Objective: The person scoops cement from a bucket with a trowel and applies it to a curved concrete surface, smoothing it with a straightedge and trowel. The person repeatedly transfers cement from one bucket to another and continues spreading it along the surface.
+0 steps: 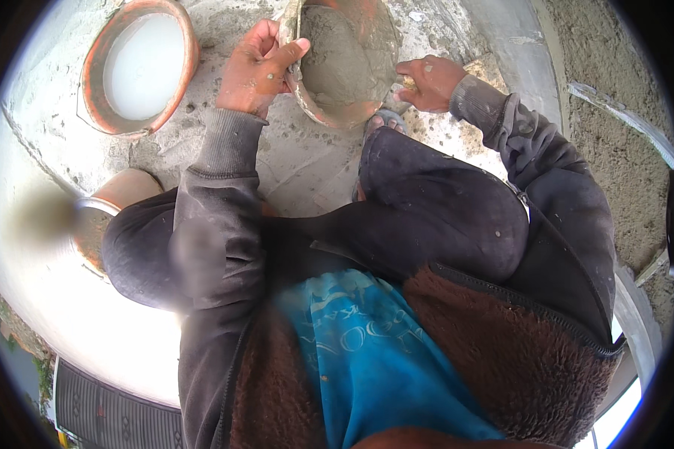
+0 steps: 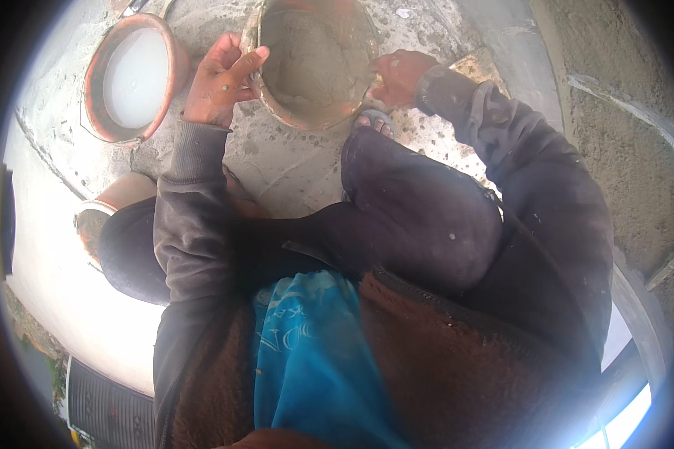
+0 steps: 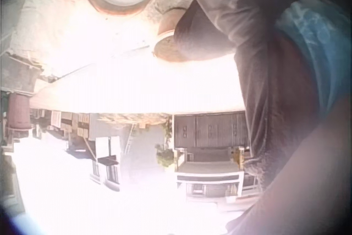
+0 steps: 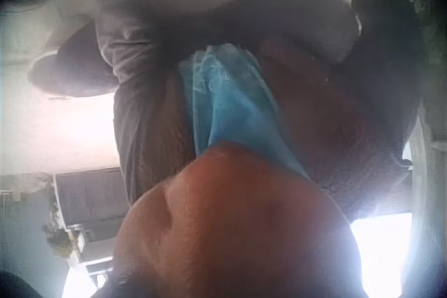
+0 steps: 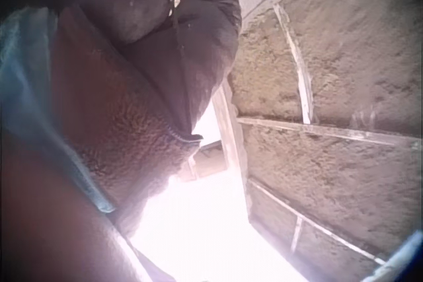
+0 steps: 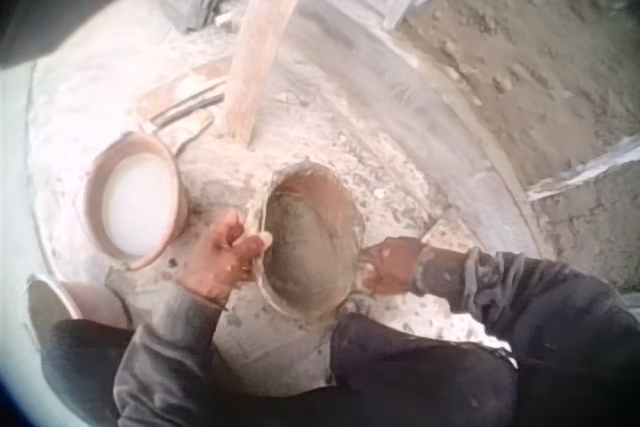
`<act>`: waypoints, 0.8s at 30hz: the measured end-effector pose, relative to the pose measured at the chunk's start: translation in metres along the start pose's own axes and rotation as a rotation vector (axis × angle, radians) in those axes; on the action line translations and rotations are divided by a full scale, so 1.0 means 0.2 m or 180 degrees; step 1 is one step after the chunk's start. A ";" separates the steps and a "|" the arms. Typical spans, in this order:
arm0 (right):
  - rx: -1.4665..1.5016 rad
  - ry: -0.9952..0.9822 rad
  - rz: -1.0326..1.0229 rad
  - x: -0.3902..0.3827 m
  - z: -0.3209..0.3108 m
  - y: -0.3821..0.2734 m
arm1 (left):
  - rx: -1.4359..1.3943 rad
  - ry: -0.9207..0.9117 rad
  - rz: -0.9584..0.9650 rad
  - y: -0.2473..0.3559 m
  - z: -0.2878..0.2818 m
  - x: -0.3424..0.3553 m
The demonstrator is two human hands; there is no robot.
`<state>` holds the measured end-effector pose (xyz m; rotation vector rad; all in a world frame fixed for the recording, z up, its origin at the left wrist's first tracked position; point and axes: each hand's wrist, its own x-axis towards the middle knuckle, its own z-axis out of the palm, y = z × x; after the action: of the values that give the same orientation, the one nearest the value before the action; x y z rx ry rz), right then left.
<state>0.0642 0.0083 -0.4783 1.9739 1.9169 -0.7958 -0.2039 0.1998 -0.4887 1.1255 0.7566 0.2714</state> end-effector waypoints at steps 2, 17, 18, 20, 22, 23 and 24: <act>0.2130 -0.1057 0.0409 0.08 0.00 -0.12 | 0.0061 0.0022 0.0009 0.04 0.04 -0.06; 0.0937 -0.0089 0.0606 0.02 -0.03 -0.16 | 0.0277 0.0246 -0.0281 0.08 0.02 -0.09; 0.1191 -0.0406 0.0512 0.01 -0.01 -0.17 | 0.0398 0.0297 -0.0274 0.07 0.01 -0.10; 0.1426 -0.0683 0.0335 -0.15 -0.13 -0.15 | 0.0337 0.0316 -0.0255 0.04 0.00 -0.12; 0.1570 -0.0965 0.0348 -0.21 -0.25 -0.13 | 0.0410 0.0244 -0.0213 0.03 -0.01 -0.09; 0.1620 -0.1187 0.0460 -0.22 -0.27 -0.14 | 0.0412 0.0206 -0.0221 0.03 0.00 -0.09; 0.1670 -0.1406 0.0571 -0.23 -0.28 -0.14 | 0.0417 0.0167 -0.0228 0.04 0.00 -0.10</act>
<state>0.0493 0.0030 -0.4028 1.9684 1.3461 -1.6459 -0.2163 0.1922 -0.4734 1.2158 0.8694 0.1935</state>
